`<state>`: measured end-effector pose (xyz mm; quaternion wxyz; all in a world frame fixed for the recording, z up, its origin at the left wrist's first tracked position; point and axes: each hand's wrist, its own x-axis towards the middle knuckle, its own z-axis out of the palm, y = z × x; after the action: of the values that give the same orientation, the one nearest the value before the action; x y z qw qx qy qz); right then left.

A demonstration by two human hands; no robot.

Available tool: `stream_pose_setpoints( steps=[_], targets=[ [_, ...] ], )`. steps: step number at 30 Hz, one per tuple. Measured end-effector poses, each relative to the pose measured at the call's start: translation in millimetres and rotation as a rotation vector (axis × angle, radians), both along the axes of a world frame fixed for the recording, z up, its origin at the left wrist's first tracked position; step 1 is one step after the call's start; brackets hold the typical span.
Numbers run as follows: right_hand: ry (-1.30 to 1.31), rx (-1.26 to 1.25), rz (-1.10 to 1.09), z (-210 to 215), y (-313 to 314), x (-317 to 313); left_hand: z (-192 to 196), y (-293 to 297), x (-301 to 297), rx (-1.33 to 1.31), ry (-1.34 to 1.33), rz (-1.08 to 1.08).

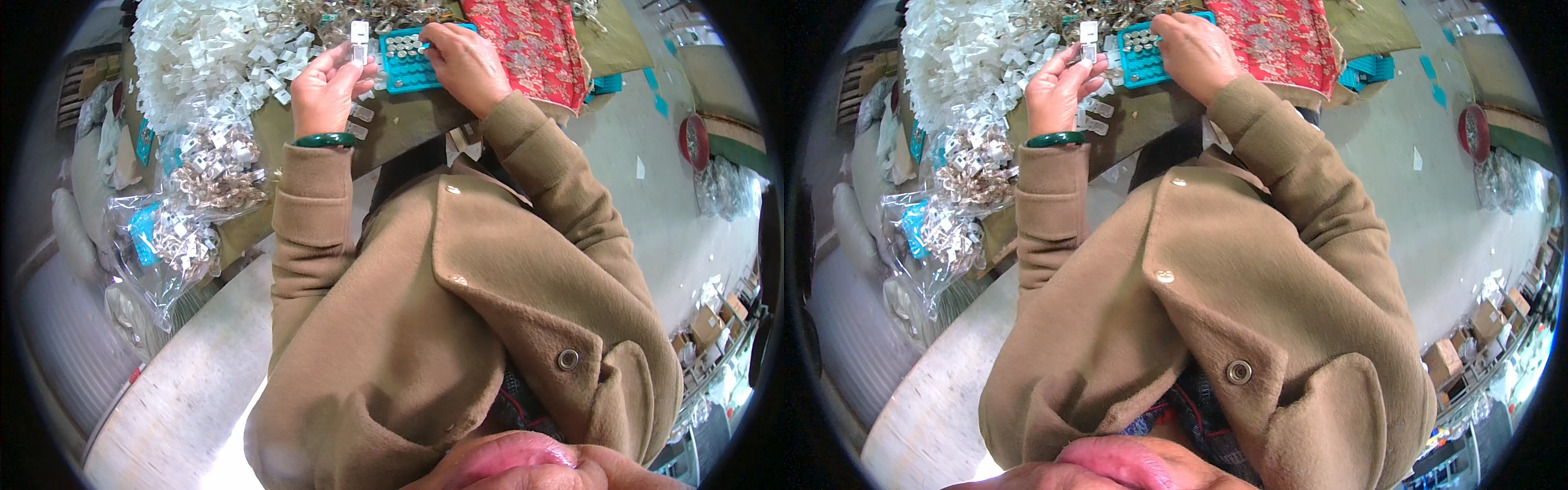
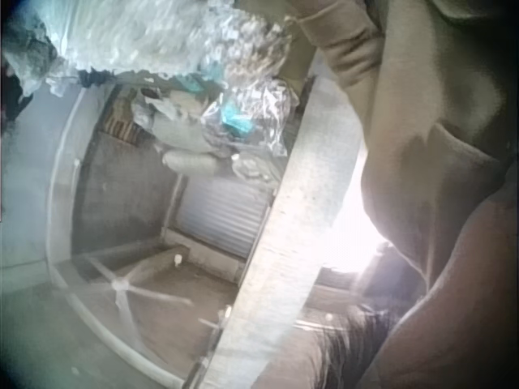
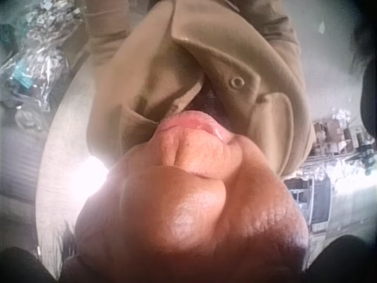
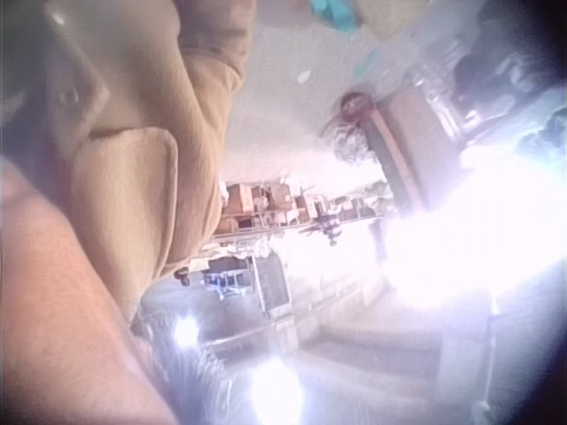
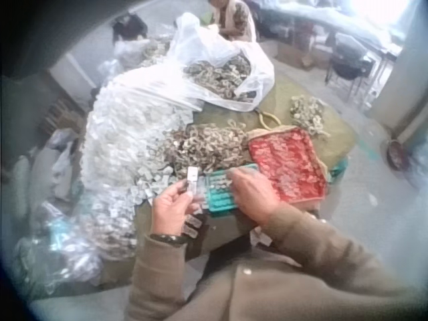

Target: The person repeatedly picks small white rectangular components and metallic rings from a table, joins them by hand, and places the assembled units into a blue tray. They occasionally use a red light to illuminate the components during assembly.

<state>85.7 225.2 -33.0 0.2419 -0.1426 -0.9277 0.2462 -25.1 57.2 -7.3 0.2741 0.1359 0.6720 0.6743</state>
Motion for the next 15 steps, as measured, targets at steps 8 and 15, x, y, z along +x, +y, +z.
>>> stream_pose_setpoints(
  steps=[8, 15],
  targets=[
    [0.222, -0.627, 0.188, 33, -38, -3, 20, -21, 9, 0.116, -0.233, -0.062],
    [0.177, -0.769, 0.205, 26, -49, -11, 13, -21, 20, 0.104, -0.144, -0.075]
  ],
)
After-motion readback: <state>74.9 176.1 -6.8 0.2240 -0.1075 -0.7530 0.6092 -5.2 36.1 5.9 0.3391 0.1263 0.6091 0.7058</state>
